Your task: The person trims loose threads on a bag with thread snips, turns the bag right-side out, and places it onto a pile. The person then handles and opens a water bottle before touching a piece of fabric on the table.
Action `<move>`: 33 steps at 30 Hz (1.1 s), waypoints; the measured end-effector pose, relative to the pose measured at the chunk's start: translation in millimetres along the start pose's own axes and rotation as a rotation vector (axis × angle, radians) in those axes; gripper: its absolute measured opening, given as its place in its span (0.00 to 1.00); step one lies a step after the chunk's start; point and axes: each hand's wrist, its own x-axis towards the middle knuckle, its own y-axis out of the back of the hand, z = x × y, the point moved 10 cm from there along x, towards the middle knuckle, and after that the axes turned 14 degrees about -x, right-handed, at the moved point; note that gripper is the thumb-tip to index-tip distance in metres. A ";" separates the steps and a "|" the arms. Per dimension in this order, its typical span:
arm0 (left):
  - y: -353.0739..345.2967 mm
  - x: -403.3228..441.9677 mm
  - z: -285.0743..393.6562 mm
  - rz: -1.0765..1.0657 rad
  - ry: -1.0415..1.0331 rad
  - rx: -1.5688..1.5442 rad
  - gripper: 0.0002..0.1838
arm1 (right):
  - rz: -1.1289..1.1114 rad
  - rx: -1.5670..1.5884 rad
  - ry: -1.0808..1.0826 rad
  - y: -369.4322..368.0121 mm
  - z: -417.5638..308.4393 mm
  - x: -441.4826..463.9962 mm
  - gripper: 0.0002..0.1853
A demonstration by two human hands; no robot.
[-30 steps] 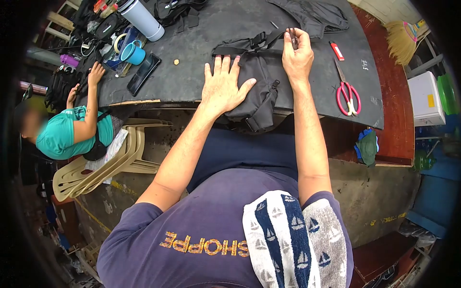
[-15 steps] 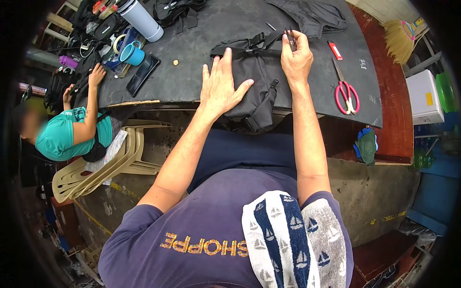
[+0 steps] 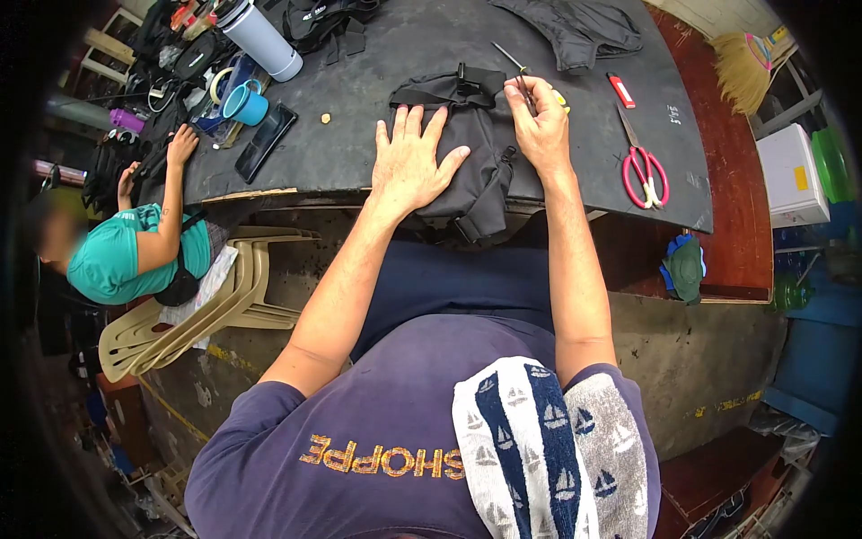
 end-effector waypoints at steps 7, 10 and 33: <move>1.8 -4.3 0.7 0.005 -0.014 0.007 0.43 | -0.124 0.072 -0.183 -8.7 15.5 -17.4 0.11; 0.3 -4.9 0.9 0.001 -0.018 0.015 0.43 | -0.131 0.073 -0.189 -11.0 19.6 -18.0 0.12; -5.4 -3.7 -2.5 -0.075 0.037 0.033 0.58 | -0.195 -0.100 -0.199 -11.4 11.8 -15.6 0.15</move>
